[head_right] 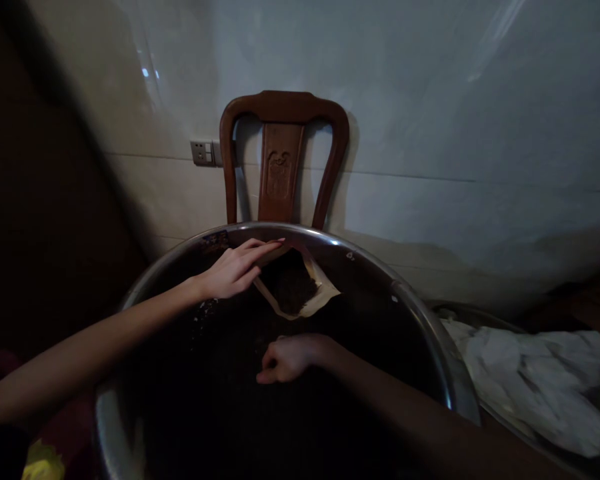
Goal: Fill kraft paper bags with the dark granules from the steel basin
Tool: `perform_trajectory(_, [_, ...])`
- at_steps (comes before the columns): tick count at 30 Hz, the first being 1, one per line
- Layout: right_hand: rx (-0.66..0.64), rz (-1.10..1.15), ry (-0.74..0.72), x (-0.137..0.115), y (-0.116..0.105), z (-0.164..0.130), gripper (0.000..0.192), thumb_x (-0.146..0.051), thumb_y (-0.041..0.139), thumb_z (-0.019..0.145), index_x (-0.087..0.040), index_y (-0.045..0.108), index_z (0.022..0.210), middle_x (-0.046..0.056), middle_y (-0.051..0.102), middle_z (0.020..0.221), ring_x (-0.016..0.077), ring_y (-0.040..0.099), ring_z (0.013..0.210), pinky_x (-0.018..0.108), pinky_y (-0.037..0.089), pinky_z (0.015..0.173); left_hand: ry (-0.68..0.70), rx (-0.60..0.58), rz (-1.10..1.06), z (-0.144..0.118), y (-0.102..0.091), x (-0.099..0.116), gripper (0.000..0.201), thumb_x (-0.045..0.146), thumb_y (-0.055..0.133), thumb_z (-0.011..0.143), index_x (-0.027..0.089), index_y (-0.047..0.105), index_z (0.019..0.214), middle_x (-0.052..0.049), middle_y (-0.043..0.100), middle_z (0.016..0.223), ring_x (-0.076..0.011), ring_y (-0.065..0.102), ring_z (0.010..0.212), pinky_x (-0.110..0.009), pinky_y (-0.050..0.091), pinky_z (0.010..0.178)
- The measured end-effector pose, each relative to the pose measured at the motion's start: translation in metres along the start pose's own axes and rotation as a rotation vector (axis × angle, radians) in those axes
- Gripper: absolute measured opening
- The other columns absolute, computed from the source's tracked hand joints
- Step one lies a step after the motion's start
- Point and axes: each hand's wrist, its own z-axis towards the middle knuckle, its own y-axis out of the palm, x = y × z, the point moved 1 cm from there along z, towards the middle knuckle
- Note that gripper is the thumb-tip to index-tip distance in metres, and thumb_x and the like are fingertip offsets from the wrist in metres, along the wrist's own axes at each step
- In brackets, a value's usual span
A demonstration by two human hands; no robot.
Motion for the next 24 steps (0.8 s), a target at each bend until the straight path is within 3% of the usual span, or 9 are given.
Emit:
perform_trajectory(8, [0.038,0.048,0.052,0.014,0.003,0.009,0.039,-0.050,0.048,0.082,-0.018,0.069,0.085,0.002,0.061,0.066,0.0132,0.055,0.054,0.024,0.040,0.053,0.013,0.007,0.032,-0.001,0.000,0.000,0.056,0.024,0.034,0.087,0.017,0.022,0.141,-0.010,0.045,0.131,-0.0216,0.045,0.115,-0.034,0.052,0.080])
perform_trajectory(12, [0.097,0.074,0.057,0.014,0.004,0.010,0.029,-0.044,0.060,0.076,-0.019,0.067,0.087,0.000,0.058,0.065,0.0147,0.057,0.063,0.024,0.040,0.058,-0.001,-0.002,0.020,0.000,0.000,0.001,0.055,0.022,0.033,0.087,0.018,0.023,0.141,-0.008,0.044,0.132,-0.0210,0.044,0.116,-0.033,0.051,0.081])
perform_trajectory(17, [0.228,0.097,0.014,0.008,0.002,0.010,0.026,-0.037,0.072,0.065,-0.018,0.067,0.083,0.004,0.060,0.085,0.0187,0.057,0.082,0.026,0.043,0.067,0.006,-0.016,0.026,0.000,-0.001,0.002,0.056,0.023,0.031,0.086,0.018,0.022,0.142,-0.008,0.042,0.135,-0.0212,0.042,0.118,-0.034,0.050,0.083])
perform_trajectory(20, [0.301,0.112,-0.078,-0.005,0.003,0.010,0.020,-0.031,0.071,0.068,-0.019,0.067,0.083,0.004,0.059,0.095,0.0187,0.054,0.094,0.027,0.042,0.080,0.002,-0.019,0.022,0.000,-0.001,0.003,0.056,0.023,0.031,0.086,0.018,0.023,0.141,-0.009,0.043,0.134,-0.0212,0.043,0.117,-0.033,0.051,0.081])
perform_trajectory(24, [0.360,0.186,-0.458,-0.039,0.017,0.009,0.023,-0.025,0.065,0.074,-0.021,0.067,0.097,0.002,0.060,0.106,0.0144,0.054,0.102,0.024,0.037,0.094,-0.002,-0.017,0.020,0.000,-0.001,0.004,0.057,0.022,0.032,0.086,0.017,0.022,0.141,-0.010,0.044,0.132,-0.0215,0.044,0.115,-0.033,0.051,0.077])
